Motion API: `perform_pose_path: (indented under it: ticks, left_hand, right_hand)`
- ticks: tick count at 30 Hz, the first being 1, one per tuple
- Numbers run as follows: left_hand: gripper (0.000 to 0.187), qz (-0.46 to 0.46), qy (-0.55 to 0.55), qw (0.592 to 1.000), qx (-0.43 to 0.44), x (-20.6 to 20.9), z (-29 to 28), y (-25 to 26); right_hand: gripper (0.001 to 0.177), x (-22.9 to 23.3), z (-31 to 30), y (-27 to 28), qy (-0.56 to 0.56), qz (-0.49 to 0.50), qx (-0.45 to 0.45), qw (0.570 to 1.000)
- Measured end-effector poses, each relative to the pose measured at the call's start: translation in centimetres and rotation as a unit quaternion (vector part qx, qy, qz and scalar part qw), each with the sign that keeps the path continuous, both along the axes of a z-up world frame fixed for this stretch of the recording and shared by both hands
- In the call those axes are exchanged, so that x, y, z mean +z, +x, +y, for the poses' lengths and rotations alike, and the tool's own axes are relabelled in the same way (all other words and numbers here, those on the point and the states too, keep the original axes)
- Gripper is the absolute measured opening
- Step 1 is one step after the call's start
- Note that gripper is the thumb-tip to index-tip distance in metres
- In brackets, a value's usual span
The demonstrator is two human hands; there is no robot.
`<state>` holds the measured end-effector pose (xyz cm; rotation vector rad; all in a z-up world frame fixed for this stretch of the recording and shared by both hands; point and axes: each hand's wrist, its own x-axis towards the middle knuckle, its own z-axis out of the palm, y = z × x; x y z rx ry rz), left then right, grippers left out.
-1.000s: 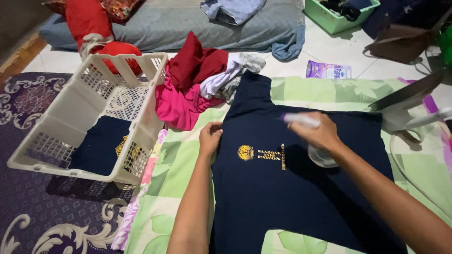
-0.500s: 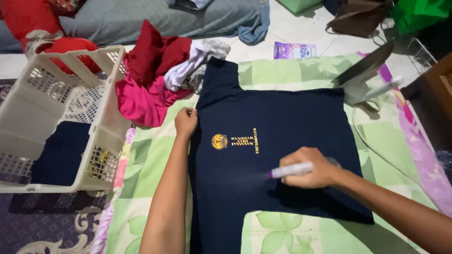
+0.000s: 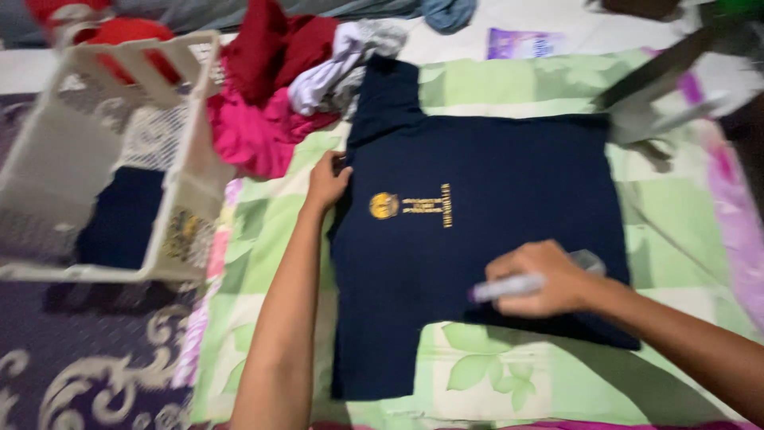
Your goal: The recorder irons a dark navy t-shirt with an iron and a spray bottle on a bed, and then folds it and places it in a basket.
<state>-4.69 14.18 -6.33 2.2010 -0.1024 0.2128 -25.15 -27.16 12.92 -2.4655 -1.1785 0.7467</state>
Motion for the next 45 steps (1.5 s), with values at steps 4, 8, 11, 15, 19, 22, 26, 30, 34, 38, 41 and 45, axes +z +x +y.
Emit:
perform_pose_path:
  ticks: [4, 8, 11, 15, 19, 22, 26, 30, 34, 38, 41, 45]
  left_hand:
    - [0.057, -0.024, 0.113, 0.991, 0.067, 3.5, -4.7, -1.9]
    - [0.068, 0.071, 0.213, 0.969, 0.099, 6.6, -8.2, -4.1]
    - [0.071, -0.003, 0.263, 0.961, 0.092, 0.9, -7.5, -3.0]
    - [0.068, -0.033, 0.269, 0.953, 0.133, 2.4, -9.8, -4.4]
    - [0.064, -0.079, 0.35, 0.927, 0.113, 3.4, -12.5, -4.4]
    - [0.063, -0.078, 0.331, 0.939, 0.048, 3.1, -14.2, -4.4]
    - [0.066, -0.028, 0.293, 0.956, 0.013, 2.9, -14.5, -4.5]
    - [0.064, -0.029, 0.281, 0.959, 0.003, 3.3, -14.2, -4.9]
    - [0.064, -0.029, 0.296, 0.955, 0.007, 3.1, -14.1, -4.8]
    - [0.065, -0.029, 0.304, 0.952, 0.009, 2.8, -14.2, -4.8]
    - [0.065, -0.038, 0.308, 0.951, 0.01, 2.9, -14.2, -4.9]
    - [0.065, -0.041, 0.299, 0.953, 0.009, 2.7, -14.2, -4.6]
  right_hand:
    - [0.031, 1.7, -6.0, 0.5, 0.014, -0.064, -0.178, 0.982]
    - [0.025, 0.8, -12.1, -0.5, -0.166, -0.047, -0.268, 0.948]
    - [0.021, -1.3, -16.5, -1.0, -0.243, -0.044, -0.248, 0.937]
    - [0.024, -1.8, -18.8, 0.2, -0.206, -0.042, -0.312, 0.926]
    - [0.024, -4.0, -20.3, 2.3, 0.074, 0.006, -0.385, 0.92]
    - [0.026, -5.6, -20.2, 2.8, 0.228, 0.035, -0.392, 0.89]
    - [0.025, -3.6, -18.9, 3.2, 0.064, -0.04, -0.506, 0.859]
    - [0.029, -3.2, -21.1, 4.4, 0.185, -0.006, -0.592, 0.785]
    - [0.028, -0.7, -20.5, 4.0, 0.14, -0.107, -0.638, 0.75]
    - [0.03, -2.6, -23.5, 3.4, 0.132, -0.125, -0.627, 0.757]
    - [0.03, -4.3, -26.3, 2.0, 0.231, -0.032, -0.565, 0.791]
    - [0.027, -6.4, -28.8, -0.8, 0.104, 0.037, -0.518, 0.848]
